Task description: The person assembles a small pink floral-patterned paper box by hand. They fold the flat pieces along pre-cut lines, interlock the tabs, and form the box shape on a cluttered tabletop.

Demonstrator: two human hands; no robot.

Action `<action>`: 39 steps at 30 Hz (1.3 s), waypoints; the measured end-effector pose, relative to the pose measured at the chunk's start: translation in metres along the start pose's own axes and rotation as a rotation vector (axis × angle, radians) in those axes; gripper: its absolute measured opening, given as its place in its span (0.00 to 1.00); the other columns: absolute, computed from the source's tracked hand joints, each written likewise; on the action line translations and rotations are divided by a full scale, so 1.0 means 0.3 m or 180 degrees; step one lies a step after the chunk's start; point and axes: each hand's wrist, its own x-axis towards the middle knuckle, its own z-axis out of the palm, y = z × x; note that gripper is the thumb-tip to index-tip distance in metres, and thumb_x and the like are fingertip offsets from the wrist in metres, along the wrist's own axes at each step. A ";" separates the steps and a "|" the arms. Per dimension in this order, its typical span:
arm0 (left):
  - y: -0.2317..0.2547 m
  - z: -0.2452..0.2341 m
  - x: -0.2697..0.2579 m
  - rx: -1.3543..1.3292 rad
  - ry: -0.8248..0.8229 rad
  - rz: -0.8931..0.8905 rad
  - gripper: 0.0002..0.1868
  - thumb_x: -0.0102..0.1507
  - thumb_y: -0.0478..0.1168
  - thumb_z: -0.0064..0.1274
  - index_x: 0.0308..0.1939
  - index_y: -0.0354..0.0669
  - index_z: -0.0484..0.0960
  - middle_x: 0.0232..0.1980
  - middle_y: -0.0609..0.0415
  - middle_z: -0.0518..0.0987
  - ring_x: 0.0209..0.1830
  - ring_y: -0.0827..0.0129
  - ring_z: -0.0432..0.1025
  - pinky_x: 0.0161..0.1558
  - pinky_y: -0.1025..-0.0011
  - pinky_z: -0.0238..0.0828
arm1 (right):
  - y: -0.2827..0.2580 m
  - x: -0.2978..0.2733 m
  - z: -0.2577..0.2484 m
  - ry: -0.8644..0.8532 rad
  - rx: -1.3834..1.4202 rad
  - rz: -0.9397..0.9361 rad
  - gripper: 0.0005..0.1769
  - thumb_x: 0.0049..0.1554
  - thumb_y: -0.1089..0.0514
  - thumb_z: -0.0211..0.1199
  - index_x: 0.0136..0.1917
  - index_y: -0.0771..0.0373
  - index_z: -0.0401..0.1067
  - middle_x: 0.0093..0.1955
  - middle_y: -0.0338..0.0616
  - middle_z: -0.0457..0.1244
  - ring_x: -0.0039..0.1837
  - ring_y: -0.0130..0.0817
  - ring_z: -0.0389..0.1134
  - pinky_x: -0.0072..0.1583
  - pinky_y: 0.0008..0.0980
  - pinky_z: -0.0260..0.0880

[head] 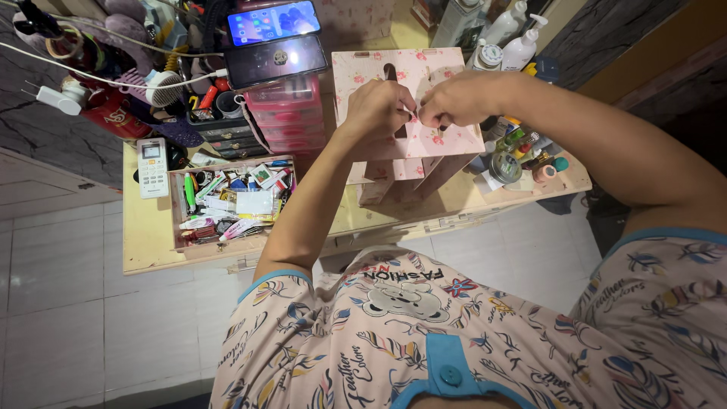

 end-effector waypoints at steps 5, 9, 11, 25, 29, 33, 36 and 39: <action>-0.003 -0.004 0.001 -0.0083 -0.0118 -0.0066 0.11 0.52 0.38 0.62 0.38 0.54 0.90 0.37 0.54 0.86 0.39 0.57 0.80 0.41 0.59 0.75 | 0.002 -0.048 0.037 0.0406 0.0357 -0.0154 0.10 0.48 0.69 0.60 0.43 0.58 0.67 0.46 0.35 0.66 0.49 0.39 0.68 0.48 0.42 0.67; -0.001 0.009 -0.007 -0.0074 0.0018 -0.0026 0.07 0.53 0.38 0.63 0.35 0.54 0.91 0.34 0.54 0.86 0.38 0.57 0.80 0.40 0.58 0.75 | 0.001 -0.093 0.078 0.0571 0.0890 0.0086 0.10 0.52 0.69 0.60 0.46 0.58 0.70 0.42 0.41 0.66 0.47 0.40 0.68 0.49 0.41 0.67; -0.001 0.016 -0.009 0.0007 0.0151 0.0060 0.08 0.53 0.36 0.60 0.33 0.55 0.91 0.34 0.55 0.87 0.38 0.56 0.80 0.40 0.59 0.75 | -0.001 -0.120 0.100 0.0923 0.1373 -0.0030 0.10 0.52 0.67 0.62 0.47 0.58 0.71 0.42 0.40 0.66 0.45 0.37 0.68 0.47 0.38 0.67; -0.108 -0.038 0.017 -0.1200 0.0477 -0.0263 0.12 0.60 0.45 0.64 0.40 0.41 0.89 0.33 0.55 0.86 0.33 0.73 0.81 0.39 0.71 0.76 | 0.037 0.142 0.165 0.2305 0.3753 -0.0133 0.06 0.59 0.70 0.59 0.49 0.64 0.69 0.41 0.34 0.63 0.42 0.21 0.64 0.45 0.24 0.65; -0.125 -0.106 0.022 -0.1496 0.0599 -0.0883 0.13 0.58 0.45 0.63 0.37 0.39 0.88 0.30 0.57 0.86 0.30 0.74 0.78 0.34 0.72 0.76 | -0.002 0.210 0.105 0.2651 0.3110 0.0092 0.07 0.59 0.70 0.61 0.52 0.67 0.71 0.43 0.39 0.64 0.43 0.25 0.65 0.45 0.27 0.66; -0.207 -0.169 0.032 -0.2248 0.0414 -0.0983 0.13 0.55 0.43 0.64 0.36 0.36 0.88 0.30 0.57 0.85 0.29 0.74 0.76 0.30 0.72 0.72 | -0.033 0.278 0.046 0.2974 0.2544 0.0020 0.08 0.59 0.68 0.66 0.53 0.69 0.74 0.46 0.43 0.69 0.47 0.28 0.70 0.49 0.29 0.70; -0.276 -0.187 0.033 -0.2394 0.0587 -0.1046 0.12 0.55 0.42 0.63 0.36 0.36 0.89 0.31 0.55 0.86 0.31 0.72 0.77 0.34 0.72 0.72 | -0.035 0.321 0.026 0.3135 0.2660 -0.0138 0.11 0.58 0.66 0.68 0.55 0.67 0.77 0.49 0.44 0.71 0.48 0.28 0.71 0.50 0.30 0.72; -0.352 -0.254 0.043 -0.1220 0.0958 -0.1513 0.12 0.53 0.45 0.64 0.36 0.44 0.90 0.35 0.52 0.87 0.35 0.66 0.81 0.41 0.68 0.77 | -0.003 0.326 0.026 0.3216 0.2628 -0.0256 0.13 0.57 0.66 0.70 0.56 0.65 0.77 0.49 0.44 0.70 0.51 0.26 0.71 0.51 0.29 0.72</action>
